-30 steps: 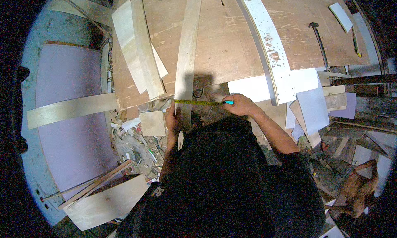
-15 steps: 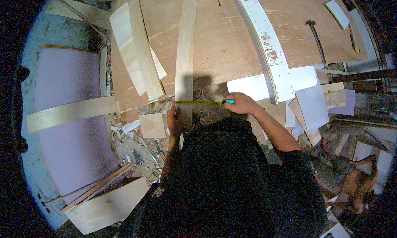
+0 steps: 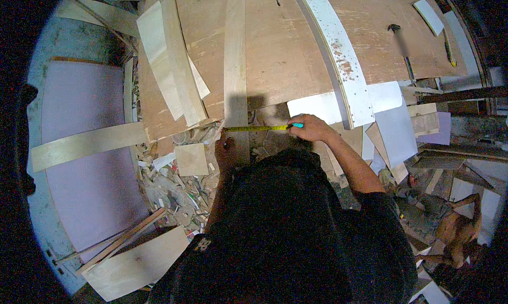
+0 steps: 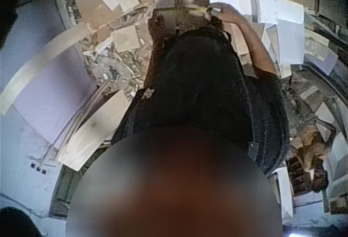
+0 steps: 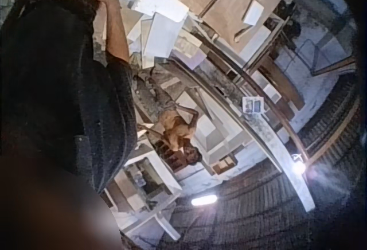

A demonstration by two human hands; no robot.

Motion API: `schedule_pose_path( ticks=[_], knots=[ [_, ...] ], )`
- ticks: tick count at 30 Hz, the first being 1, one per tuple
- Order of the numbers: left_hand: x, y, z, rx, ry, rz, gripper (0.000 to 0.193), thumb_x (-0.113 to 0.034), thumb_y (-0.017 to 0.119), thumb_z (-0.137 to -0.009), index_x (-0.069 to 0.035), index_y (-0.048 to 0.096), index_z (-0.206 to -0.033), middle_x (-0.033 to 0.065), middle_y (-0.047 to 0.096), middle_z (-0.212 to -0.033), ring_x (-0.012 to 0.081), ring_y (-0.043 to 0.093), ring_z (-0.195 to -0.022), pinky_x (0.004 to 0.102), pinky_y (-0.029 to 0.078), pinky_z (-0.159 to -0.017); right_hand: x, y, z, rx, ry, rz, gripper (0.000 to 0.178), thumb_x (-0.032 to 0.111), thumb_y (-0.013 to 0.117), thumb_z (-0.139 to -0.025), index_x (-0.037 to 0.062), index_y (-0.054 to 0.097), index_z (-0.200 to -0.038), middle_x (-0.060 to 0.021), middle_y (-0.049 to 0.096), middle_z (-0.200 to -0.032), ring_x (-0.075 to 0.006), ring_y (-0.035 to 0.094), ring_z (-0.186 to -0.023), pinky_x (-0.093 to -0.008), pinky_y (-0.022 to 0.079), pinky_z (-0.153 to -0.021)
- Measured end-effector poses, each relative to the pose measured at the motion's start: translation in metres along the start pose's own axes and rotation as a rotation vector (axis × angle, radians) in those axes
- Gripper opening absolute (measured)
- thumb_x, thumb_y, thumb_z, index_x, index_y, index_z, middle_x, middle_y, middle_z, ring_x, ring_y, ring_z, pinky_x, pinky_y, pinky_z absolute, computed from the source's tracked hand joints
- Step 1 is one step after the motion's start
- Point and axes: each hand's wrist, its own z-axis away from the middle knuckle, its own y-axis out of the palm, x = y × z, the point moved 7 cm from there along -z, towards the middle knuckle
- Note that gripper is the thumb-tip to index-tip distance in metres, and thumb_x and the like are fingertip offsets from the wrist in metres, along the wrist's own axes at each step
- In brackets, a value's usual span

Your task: The person assembles a wooden structure by hammering nails into white panels and wooden planks. They measure and mark pieces with a tape measure and pencil, then secure them together on a workbench.

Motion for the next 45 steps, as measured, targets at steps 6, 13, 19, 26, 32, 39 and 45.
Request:
schedule_pose_path(
  ticks=[6,13,19,26,32,39,45],
  knots=[
    [-0.015,0.001,0.004,-0.015,0.034,-0.014,0.053,-0.018,0.061,-0.097,-0.012,0.055,-0.149,0.0231,0.063,-0.102,0.0364,0.065,-0.089,0.0463,0.052,-0.080,0.003,-0.004,0.006,0.000,0.000,0.012,0.045,0.039,0.064,-0.089,0.0087,0.074,-0.120,-0.0168,0.072,-0.125,-0.0355,0.066,-0.118,-0.0419,0.051,-0.106],
    [0.011,0.012,0.001,-0.024,-0.010,-0.019,0.054,-0.017,0.061,-0.096,-0.011,0.054,-0.150,0.0224,0.063,-0.101,0.0365,0.065,-0.096,0.0462,0.051,-0.083,-0.010,0.000,0.006,-0.013,0.004,-0.033,0.046,0.039,0.064,-0.088,0.0087,0.074,-0.121,-0.0167,0.071,-0.127,-0.0352,0.065,-0.121,-0.0411,0.050,-0.108],
    [-0.011,0.030,-0.008,-0.073,0.144,0.053,0.049,-0.022,0.066,-0.097,-0.005,0.059,-0.142,0.0221,0.066,-0.115,0.0330,0.065,-0.102,0.0435,0.053,-0.087,-0.035,0.040,-0.005,0.073,-0.117,0.085,0.049,0.044,0.069,-0.089,0.0153,0.069,-0.129,-0.0153,0.063,-0.137,-0.0344,0.059,-0.126,-0.0445,0.049,-0.108],
    [-0.091,0.006,-0.026,-0.121,0.393,0.006,0.050,-0.025,0.068,-0.098,0.000,0.058,-0.140,0.0259,0.065,-0.119,0.0362,0.065,-0.104,0.0456,0.053,-0.089,0.006,0.068,-0.011,0.011,-0.547,-0.240,0.034,0.035,0.073,-0.095,0.0101,0.074,-0.118,-0.0151,0.073,-0.114,-0.0328,0.068,-0.109,-0.0455,0.052,-0.092],
    [-0.089,-0.029,-0.038,-0.112,0.478,0.123,0.051,-0.027,0.070,-0.098,0.004,0.057,-0.138,0.0288,0.064,-0.123,0.0386,0.064,-0.106,0.0471,0.053,-0.090,0.018,0.060,0.042,-0.251,-0.727,-0.547,0.035,0.032,0.065,-0.103,0.0048,0.069,-0.125,-0.0126,0.072,-0.120,-0.0271,0.066,-0.112,-0.0415,0.050,-0.094],
    [-0.110,-0.075,-0.075,0.081,0.623,0.211,0.065,-0.030,0.069,-0.101,0.011,0.045,-0.146,0.0354,0.053,-0.140,0.0428,0.056,-0.126,0.0476,0.047,-0.106,0.019,0.098,0.133,-0.658,-0.224,-0.794,0.040,0.029,0.064,-0.100,0.0073,0.067,-0.134,-0.0101,0.071,-0.111,-0.0149,0.064,-0.099,-0.0343,0.054,-0.084],
    [-0.135,-0.015,-0.089,0.400,0.728,0.076,0.069,-0.033,0.067,-0.101,0.012,0.043,-0.148,0.0336,0.052,-0.143,0.0409,0.054,-0.127,0.0463,0.043,-0.109,0.019,0.223,0.211,-1.076,0.190,-1.379,0.046,0.033,0.053,-0.102,0.0081,0.064,-0.139,-0.0063,0.071,-0.106,-0.0066,0.063,-0.087,-0.0256,0.054,-0.063]
  ],
)
